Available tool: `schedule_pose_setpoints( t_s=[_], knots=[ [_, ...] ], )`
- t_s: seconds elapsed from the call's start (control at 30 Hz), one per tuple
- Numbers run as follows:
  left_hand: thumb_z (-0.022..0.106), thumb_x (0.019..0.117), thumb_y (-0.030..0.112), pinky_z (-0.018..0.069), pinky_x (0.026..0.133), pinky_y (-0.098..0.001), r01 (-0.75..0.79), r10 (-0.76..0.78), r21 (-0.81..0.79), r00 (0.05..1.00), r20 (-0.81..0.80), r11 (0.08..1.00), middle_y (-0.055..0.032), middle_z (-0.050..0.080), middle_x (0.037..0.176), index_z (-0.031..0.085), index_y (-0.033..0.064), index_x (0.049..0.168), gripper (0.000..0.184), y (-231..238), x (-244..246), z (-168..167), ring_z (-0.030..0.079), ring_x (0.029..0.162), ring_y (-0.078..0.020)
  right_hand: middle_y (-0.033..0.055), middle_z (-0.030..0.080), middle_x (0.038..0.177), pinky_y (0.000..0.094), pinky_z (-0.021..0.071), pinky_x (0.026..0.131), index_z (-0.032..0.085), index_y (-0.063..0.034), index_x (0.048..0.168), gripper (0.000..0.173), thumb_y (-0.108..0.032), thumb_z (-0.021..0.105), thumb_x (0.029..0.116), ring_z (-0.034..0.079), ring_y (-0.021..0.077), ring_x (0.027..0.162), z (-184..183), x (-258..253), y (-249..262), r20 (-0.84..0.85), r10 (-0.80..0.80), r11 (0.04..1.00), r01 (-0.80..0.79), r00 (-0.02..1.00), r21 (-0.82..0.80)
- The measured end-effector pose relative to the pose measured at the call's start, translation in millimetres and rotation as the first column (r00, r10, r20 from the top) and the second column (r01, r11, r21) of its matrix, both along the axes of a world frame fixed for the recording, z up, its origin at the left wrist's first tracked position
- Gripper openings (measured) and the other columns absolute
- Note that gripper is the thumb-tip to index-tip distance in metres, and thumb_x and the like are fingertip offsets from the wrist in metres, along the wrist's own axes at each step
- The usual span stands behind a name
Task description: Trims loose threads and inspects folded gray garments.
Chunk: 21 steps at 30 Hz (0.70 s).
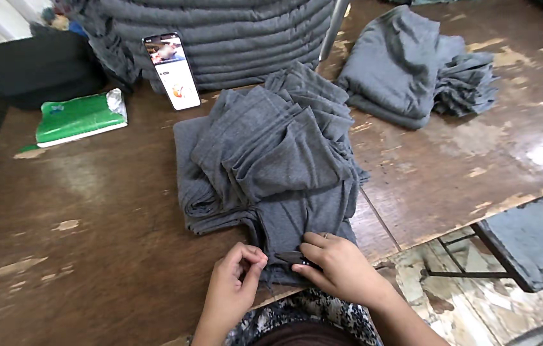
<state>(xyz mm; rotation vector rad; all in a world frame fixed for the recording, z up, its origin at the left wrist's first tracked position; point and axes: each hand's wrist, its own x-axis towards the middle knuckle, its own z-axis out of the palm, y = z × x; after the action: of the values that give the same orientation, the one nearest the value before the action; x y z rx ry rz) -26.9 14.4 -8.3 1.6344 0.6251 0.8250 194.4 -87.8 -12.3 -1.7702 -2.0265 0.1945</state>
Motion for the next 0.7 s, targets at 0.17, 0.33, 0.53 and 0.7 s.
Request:
schedule_pose_setpoints(
  t_s=[0.17, 0.33, 0.53, 0.7],
  knots=[
    [0.065, 0.0933, 0.003, 0.0561, 0.069, -0.0132, 0.017, -0.017, 0.023, 1.000, 0.000, 1.000, 0.0011, 0.070, 0.102, 0.062, 0.0062, 0.096, 0.006, 0.6, 0.9, -1.8, 0.067, 0.083, 0.0010, 0.0082, 0.064, 0.078, 0.0406, 0.0520, 0.054, 0.067, -0.0102, 0.080, 0.054, -0.053, 0.043, 0.1029, 0.066, 0.0262, 0.068, -1.3, -8.1, 1.6, 0.057, -0.063, 0.998, 0.062, 0.996, 0.019],
    [0.066, 0.0942, 0.003, 0.0570, 0.073, -0.0138, 0.100, -0.100, 0.007, 0.995, 0.019, 0.995, 0.0027, 0.070, 0.101, 0.062, 0.0084, 0.097, 0.007, 0.8, -2.5, -0.4, 0.067, 0.085, 0.0008, 0.0073, 0.063, 0.076, 0.0397, 0.0498, 0.052, 0.065, -0.0101, 0.078, 0.054, -0.051, 0.041, 0.1042, 0.065, 0.0251, 0.066, -1.6, -8.0, 3.3, 0.057, -0.068, 0.998, 0.067, 0.996, 0.017],
    [0.082, 0.0861, 0.029, 0.0561, 0.073, -0.0142, -0.004, 0.010, 0.172, 0.999, -0.035, 0.985, 0.0039, 0.067, 0.100, 0.065, 0.0122, 0.100, 0.028, 1.3, -4.8, -6.2, 0.065, 0.089, 0.0011, 0.0084, 0.061, 0.079, 0.0410, 0.0511, 0.055, 0.062, -0.0094, 0.079, 0.052, -0.051, 0.044, 0.1037, 0.064, 0.0259, 0.069, 0.5, 2.3, -1.6, -0.042, 0.004, 1.000, -0.005, 0.999, -0.022],
    [0.079, 0.0842, 0.013, 0.0560, 0.076, -0.0118, -0.096, 0.151, 0.356, 0.980, -0.129, 0.930, -0.0078, 0.068, 0.105, 0.072, 0.0023, 0.090, 0.014, -5.8, 5.2, -8.2, 0.066, 0.088, 0.0004, 0.0094, 0.064, 0.084, 0.0428, 0.0537, 0.058, 0.065, -0.0087, 0.081, 0.051, -0.051, 0.046, 0.1024, 0.067, 0.0284, 0.075, 3.9, -3.5, -2.6, 0.014, -0.022, 0.997, 0.023, 1.000, -0.069]
  ],
)
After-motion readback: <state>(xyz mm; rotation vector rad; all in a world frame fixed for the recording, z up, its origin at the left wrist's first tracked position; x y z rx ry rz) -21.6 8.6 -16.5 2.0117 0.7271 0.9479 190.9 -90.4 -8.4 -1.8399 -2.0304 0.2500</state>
